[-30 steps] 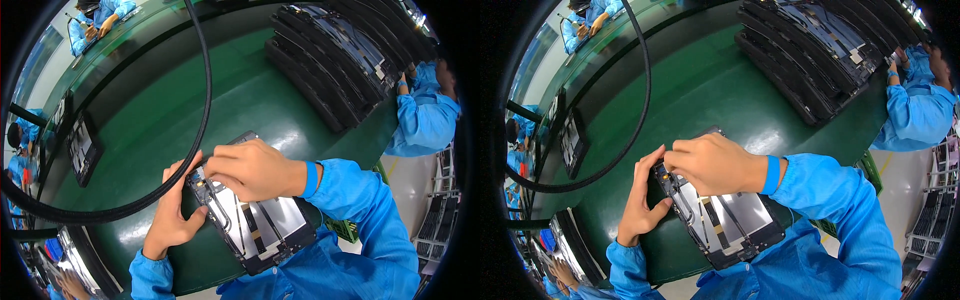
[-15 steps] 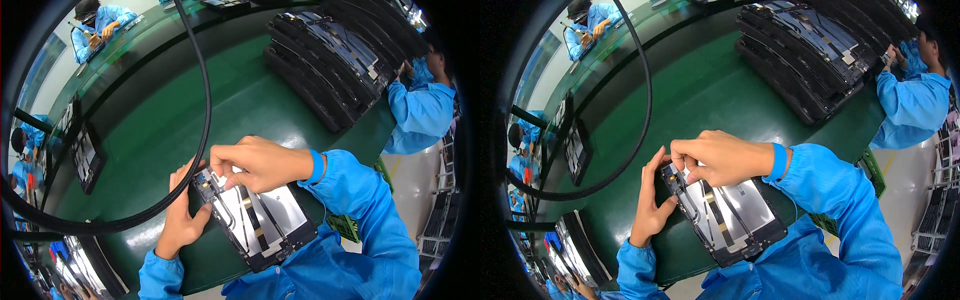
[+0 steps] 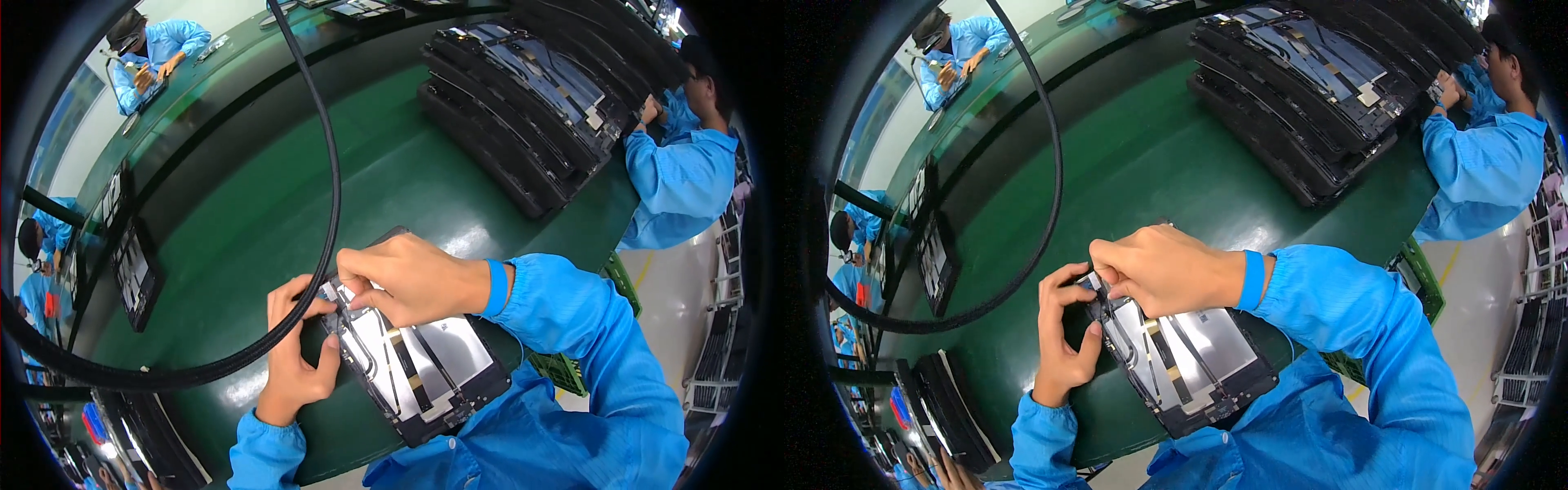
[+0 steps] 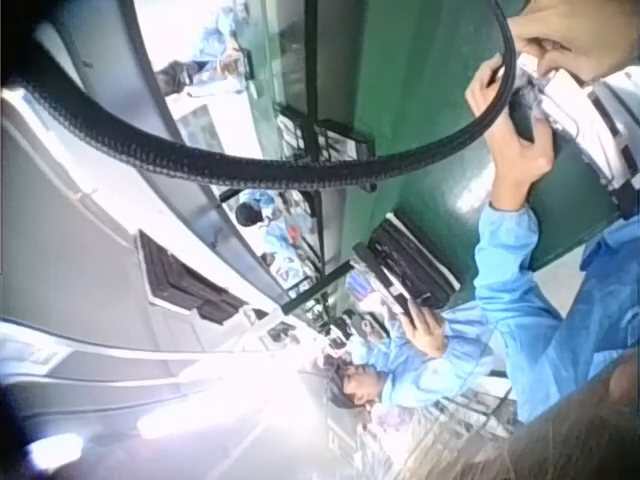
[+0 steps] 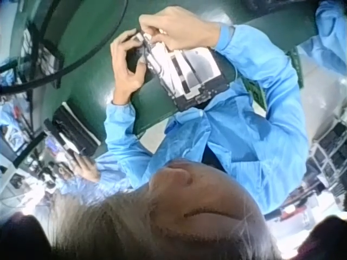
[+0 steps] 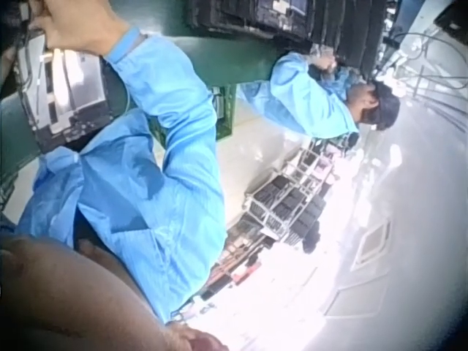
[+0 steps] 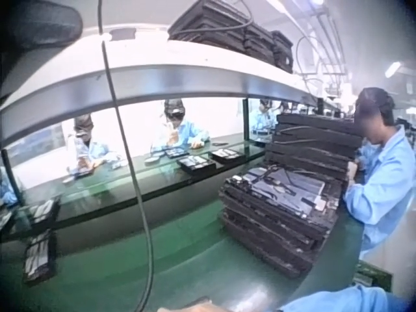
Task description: The person assembles a tablet device by hand, connecting ribbon cables and internal components within a tablet frame, then attaching a display panel.
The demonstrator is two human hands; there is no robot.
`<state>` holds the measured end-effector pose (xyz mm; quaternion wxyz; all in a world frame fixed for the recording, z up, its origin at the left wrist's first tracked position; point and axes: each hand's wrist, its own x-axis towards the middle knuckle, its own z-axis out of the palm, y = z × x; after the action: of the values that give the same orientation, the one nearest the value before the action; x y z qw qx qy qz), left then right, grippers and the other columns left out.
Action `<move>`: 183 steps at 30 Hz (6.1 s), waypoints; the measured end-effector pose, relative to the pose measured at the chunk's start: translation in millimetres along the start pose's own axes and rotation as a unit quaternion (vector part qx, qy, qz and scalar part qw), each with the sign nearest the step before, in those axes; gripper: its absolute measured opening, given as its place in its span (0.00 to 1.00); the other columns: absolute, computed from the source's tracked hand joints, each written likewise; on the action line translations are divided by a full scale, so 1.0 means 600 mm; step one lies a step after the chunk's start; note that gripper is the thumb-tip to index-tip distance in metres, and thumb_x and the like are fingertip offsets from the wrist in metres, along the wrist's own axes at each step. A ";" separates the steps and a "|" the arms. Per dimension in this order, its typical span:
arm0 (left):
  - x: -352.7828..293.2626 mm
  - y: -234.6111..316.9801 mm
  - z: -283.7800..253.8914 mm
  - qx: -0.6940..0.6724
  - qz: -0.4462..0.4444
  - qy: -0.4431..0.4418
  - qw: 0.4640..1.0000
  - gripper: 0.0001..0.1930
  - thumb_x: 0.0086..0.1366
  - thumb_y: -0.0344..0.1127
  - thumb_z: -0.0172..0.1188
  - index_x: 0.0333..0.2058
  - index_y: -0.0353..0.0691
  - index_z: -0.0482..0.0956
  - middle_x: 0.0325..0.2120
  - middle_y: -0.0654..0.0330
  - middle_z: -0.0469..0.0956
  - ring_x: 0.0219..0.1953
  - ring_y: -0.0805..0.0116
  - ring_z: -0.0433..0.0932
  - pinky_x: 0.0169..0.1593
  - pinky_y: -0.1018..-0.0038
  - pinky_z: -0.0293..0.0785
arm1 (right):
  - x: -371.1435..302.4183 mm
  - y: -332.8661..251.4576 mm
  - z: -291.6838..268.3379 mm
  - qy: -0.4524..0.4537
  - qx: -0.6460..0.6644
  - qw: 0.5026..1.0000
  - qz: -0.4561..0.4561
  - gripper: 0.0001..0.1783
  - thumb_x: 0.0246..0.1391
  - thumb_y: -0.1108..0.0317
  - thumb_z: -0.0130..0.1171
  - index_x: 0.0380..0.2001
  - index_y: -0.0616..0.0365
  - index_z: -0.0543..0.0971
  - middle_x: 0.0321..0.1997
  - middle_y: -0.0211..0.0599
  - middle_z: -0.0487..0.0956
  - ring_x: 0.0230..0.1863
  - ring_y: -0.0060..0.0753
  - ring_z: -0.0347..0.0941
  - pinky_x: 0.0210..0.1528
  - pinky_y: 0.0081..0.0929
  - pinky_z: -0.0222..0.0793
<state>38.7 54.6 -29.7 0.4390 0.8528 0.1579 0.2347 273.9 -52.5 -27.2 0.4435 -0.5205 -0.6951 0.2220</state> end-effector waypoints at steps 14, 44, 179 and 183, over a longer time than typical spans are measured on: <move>-0.002 0.032 0.007 0.305 0.218 -0.057 0.925 0.22 0.49 0.39 0.67 0.46 0.53 0.94 0.47 0.62 0.85 0.54 0.56 0.81 0.60 0.51 0.80 | -0.005 0.008 -0.015 -0.022 0.014 0.999 0.031 0.17 0.58 0.76 0.70 0.41 0.58 0.70 0.27 0.45 0.79 0.31 0.63 0.79 0.30 0.51 0.68; -0.043 0.026 0.038 0.379 0.191 0.060 0.903 0.22 0.45 0.32 0.65 0.42 0.44 0.93 0.43 0.64 0.87 0.37 0.62 0.79 0.40 0.64 0.75 | -0.001 -0.002 -0.053 -0.148 0.040 0.986 0.071 0.18 0.54 0.87 0.56 0.43 0.57 0.66 0.27 0.44 0.78 0.32 0.62 0.80 0.29 0.49 0.68; 0.058 0.111 0.188 0.253 0.107 -0.042 0.961 0.22 0.53 0.28 0.69 0.49 0.37 0.86 0.54 0.47 0.81 0.35 0.58 0.74 0.41 0.62 0.71 | -0.057 0.103 -0.193 -0.266 0.177 0.923 0.213 0.21 0.63 0.80 0.70 0.52 0.61 0.69 0.30 0.34 0.78 0.33 0.26 0.72 0.35 0.34 0.68; 0.061 0.110 0.189 0.254 0.118 -0.047 0.959 0.22 0.53 0.29 0.69 0.49 0.37 0.86 0.55 0.48 0.81 0.34 0.59 0.73 0.41 0.62 0.71 | -0.063 0.110 -0.190 -0.263 0.193 0.923 0.201 0.20 0.64 0.80 0.69 0.51 0.61 0.69 0.28 0.33 0.76 0.32 0.25 0.70 0.35 0.33 0.67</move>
<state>134.7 -41.7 -22.7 0.1841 0.9588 0.0902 0.1966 407.7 -81.2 -34.6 0.2824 -0.4763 -0.6108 0.5659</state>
